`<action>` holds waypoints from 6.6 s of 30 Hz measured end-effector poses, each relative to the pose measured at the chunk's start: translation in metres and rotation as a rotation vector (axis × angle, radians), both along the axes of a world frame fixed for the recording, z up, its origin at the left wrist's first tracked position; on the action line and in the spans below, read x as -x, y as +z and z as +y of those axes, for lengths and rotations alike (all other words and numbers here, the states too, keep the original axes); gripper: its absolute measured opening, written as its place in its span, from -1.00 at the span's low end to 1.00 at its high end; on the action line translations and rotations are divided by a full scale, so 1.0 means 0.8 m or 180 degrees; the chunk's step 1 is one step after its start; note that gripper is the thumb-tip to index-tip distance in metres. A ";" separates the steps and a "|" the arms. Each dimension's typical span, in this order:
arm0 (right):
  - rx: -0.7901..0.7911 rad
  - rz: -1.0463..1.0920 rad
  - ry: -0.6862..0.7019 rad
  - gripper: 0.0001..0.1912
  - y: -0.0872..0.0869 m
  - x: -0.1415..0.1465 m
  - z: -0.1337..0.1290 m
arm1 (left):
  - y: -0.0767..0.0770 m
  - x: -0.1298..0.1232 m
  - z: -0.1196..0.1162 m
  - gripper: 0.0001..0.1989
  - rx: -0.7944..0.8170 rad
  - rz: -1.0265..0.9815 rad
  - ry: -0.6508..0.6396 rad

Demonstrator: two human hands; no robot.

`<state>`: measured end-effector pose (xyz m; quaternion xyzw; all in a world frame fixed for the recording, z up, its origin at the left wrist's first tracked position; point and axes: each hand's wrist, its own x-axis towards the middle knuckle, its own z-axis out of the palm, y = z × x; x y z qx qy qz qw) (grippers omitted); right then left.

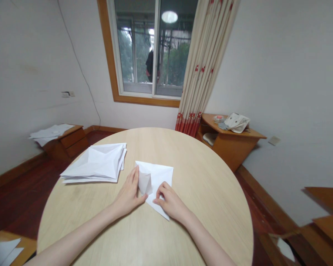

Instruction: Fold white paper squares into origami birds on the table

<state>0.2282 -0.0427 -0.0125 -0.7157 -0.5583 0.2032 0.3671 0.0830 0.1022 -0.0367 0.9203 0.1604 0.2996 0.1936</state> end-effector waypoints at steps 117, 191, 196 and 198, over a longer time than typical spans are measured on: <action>0.0149 -0.1356 0.0300 -0.64 0.003 -0.014 -0.009 | 0.052 0.026 -0.021 -0.66 -0.1903 0.0182 -0.0317; 0.1227 -0.0973 0.0521 -0.31 0.058 -0.025 -0.033 | 0.042 0.026 -0.014 -0.82 -0.0683 0.0765 -0.1010; 0.1205 -0.0956 0.0434 -0.32 0.060 -0.025 -0.037 | 0.043 0.023 -0.012 -0.75 -0.0831 0.0836 -0.1008; 0.1119 -0.0919 0.0402 -0.40 0.058 -0.028 -0.039 | 0.041 0.022 -0.012 -0.72 -0.0891 0.0849 -0.0992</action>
